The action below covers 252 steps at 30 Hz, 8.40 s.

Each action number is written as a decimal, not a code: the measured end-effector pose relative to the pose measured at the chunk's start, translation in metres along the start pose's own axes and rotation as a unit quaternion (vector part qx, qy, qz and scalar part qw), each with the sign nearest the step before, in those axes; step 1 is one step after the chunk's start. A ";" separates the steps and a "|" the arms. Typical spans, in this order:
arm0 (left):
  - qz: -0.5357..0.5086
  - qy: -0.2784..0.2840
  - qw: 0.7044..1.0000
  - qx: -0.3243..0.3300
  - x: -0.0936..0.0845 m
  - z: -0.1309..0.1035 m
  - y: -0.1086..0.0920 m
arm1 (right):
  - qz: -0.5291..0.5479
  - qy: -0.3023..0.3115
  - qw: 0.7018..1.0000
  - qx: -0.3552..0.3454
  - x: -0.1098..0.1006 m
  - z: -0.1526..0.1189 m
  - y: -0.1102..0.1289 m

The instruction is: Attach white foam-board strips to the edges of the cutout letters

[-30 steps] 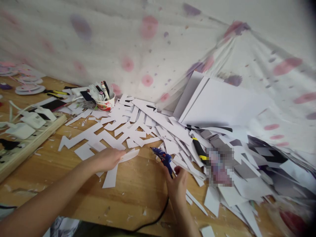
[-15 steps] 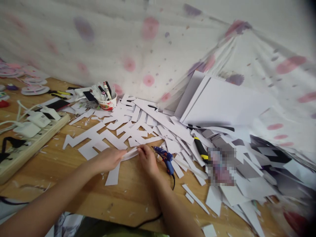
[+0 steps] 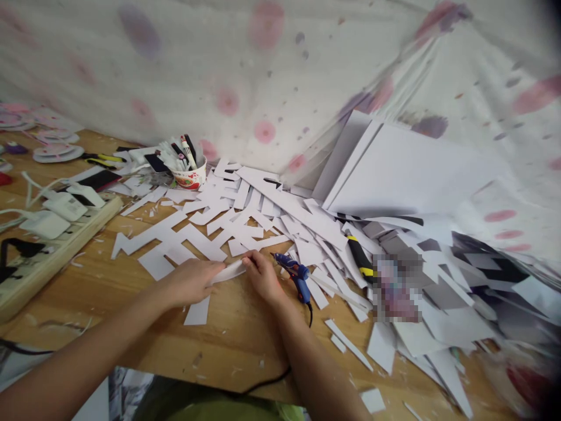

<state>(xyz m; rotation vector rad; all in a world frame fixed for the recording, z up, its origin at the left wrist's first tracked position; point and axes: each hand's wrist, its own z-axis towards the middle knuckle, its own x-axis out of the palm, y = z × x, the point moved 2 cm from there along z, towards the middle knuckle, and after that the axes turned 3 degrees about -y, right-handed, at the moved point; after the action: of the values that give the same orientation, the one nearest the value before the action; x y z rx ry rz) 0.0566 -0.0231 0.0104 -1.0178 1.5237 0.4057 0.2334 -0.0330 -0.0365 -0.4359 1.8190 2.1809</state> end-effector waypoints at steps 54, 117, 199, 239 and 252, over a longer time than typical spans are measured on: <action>0.110 -0.082 0.990 0.039 0.017 0.000 -0.004 | 0.030 0.024 0.999 0.025 -0.002 -0.001 -0.008; -0.071 -0.077 0.994 -0.030 -0.003 0.010 -0.004 | 0.114 0.043 0.992 0.019 0.002 0.001 -0.008; 0.111 -0.414 0.896 -0.117 0.009 0.063 -0.022 | 0.081 0.012 0.997 0.009 0.001 -0.002 -0.012; 0.061 -0.420 0.894 -0.144 0.002 0.068 -0.031 | 0.013 0.057 0.998 0.030 0.004 0.001 -0.007; 0.086 -0.394 0.902 -0.153 0.009 0.070 -0.032 | 0.019 0.058 0.998 0.023 0.004 0.002 -0.007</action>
<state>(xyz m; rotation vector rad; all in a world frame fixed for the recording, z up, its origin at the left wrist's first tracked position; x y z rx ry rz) 0.1261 0.0081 -0.0052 -0.8001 0.8191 1.0667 0.2322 -0.0293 -0.0439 -0.5319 1.9490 2.1750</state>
